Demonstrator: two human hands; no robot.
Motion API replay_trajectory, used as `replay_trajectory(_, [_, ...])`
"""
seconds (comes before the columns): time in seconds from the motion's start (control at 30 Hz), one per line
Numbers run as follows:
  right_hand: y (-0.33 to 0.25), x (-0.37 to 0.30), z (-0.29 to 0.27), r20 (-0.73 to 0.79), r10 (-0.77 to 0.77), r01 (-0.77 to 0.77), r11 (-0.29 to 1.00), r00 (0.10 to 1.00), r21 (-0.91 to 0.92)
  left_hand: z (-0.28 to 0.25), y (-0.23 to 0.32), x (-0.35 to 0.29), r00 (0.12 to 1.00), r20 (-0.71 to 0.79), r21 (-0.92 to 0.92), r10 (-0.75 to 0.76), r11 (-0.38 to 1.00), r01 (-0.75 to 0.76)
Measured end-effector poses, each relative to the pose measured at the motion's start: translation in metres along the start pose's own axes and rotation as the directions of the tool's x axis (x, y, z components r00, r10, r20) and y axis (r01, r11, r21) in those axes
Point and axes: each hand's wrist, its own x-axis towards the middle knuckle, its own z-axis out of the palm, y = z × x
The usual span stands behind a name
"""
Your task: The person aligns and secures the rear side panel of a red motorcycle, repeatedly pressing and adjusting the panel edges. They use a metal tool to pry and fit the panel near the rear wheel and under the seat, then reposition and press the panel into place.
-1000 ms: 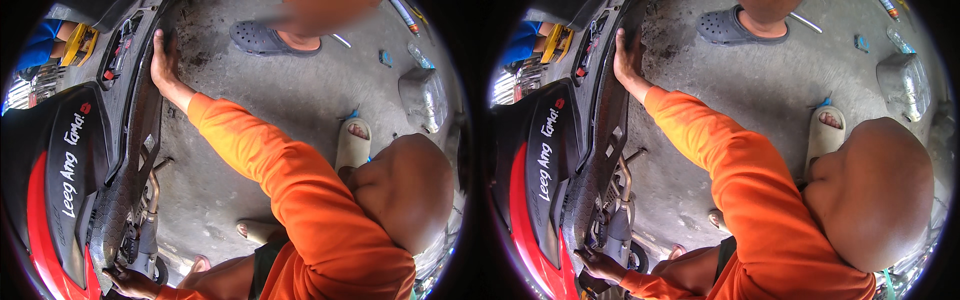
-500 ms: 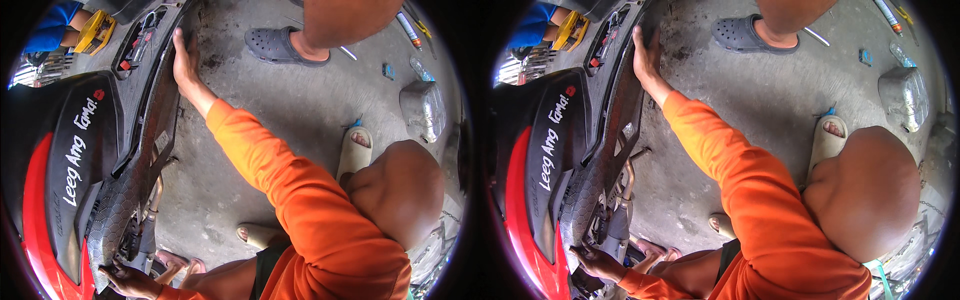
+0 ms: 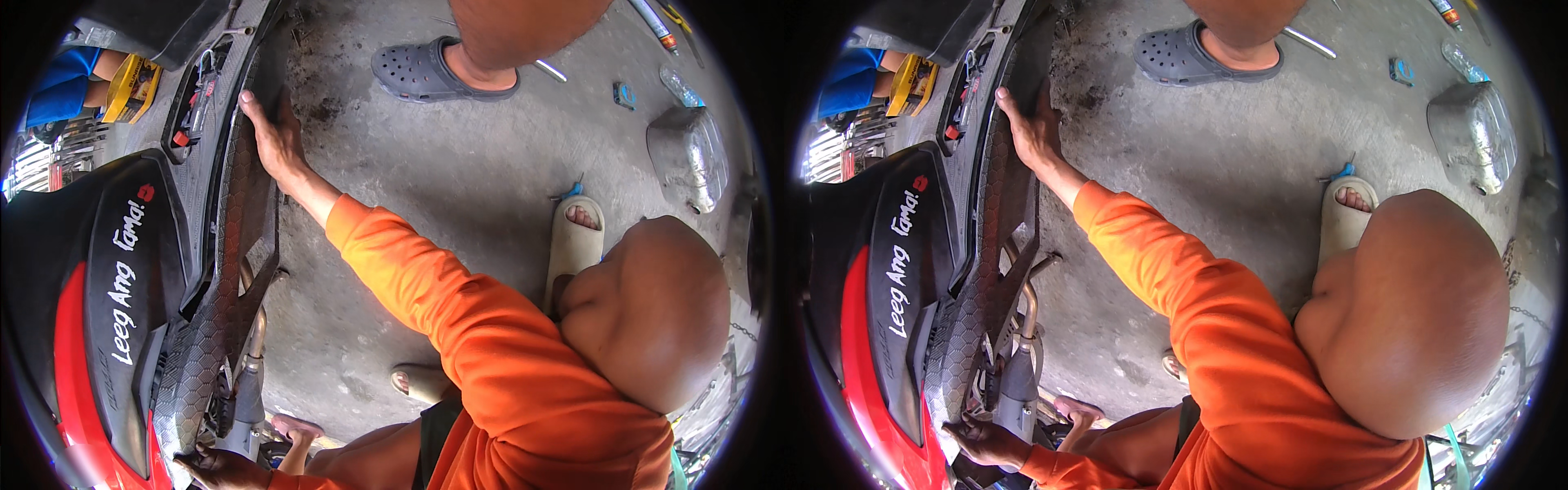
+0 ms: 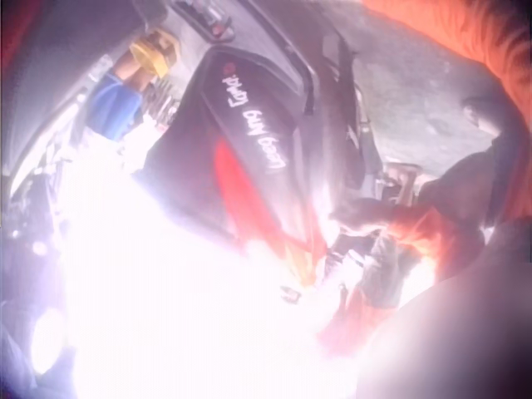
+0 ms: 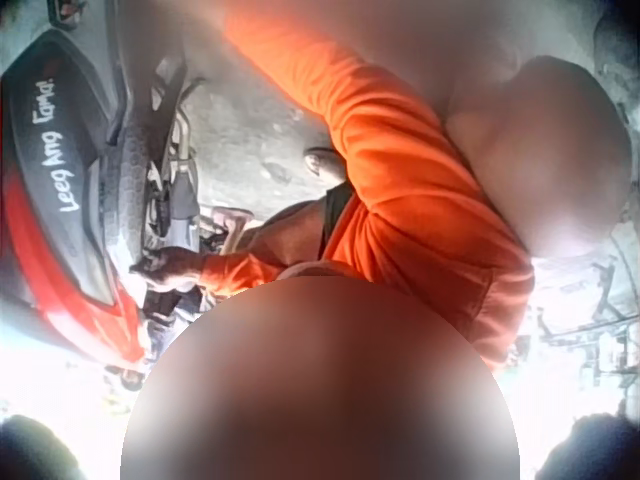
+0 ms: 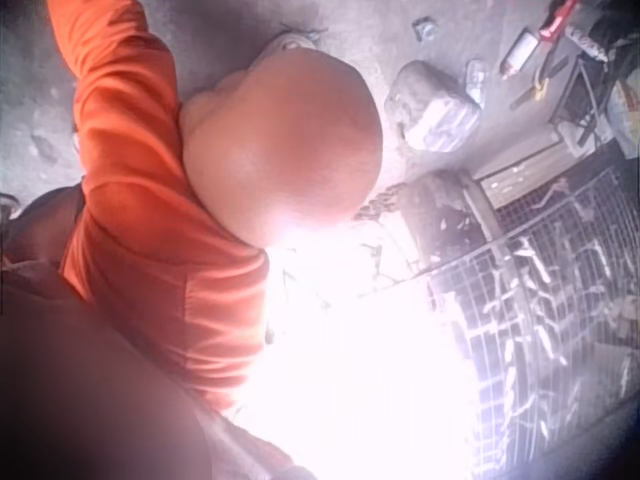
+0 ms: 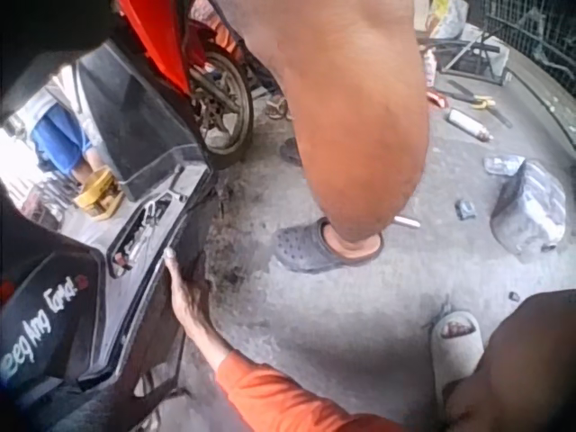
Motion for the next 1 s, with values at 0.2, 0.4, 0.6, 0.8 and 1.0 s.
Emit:
replay_trajectory(0.2, [-0.009,-0.002,-0.008,0.044,0.001,0.000,1.000,0.999,-0.019,0.002,0.004,-0.016,0.984,-0.081,-0.082,0.162,0.982,-0.168])
replay_trajectory(0.4, [0.001,0.000,0.009,-0.072,-0.028,0.024,0.998,0.997,-0.055,-0.006,0.018,-0.019,1.000,0.000,0.033,-0.006,0.999,0.006])
replay_trajectory(0.6, [0.011,-0.004,0.021,-0.120,-0.114,0.117,0.993,0.986,0.022,0.009,-0.009,-0.017,0.976,0.050,-0.361,-0.212,0.907,0.216])
replay_trajectory(0.8, [0.013,0.001,0.016,-0.012,-0.094,0.094,0.991,0.996,0.095,0.015,-0.009,-0.022,0.929,0.160,-0.566,-0.333,0.740,0.363])
replay_trajectory(1.0, [0.016,-0.005,0.018,-0.051,-0.157,0.158,0.987,0.986,0.008,-0.005,0.011,-0.015,0.891,0.169,-0.530,-0.421,0.723,0.442])
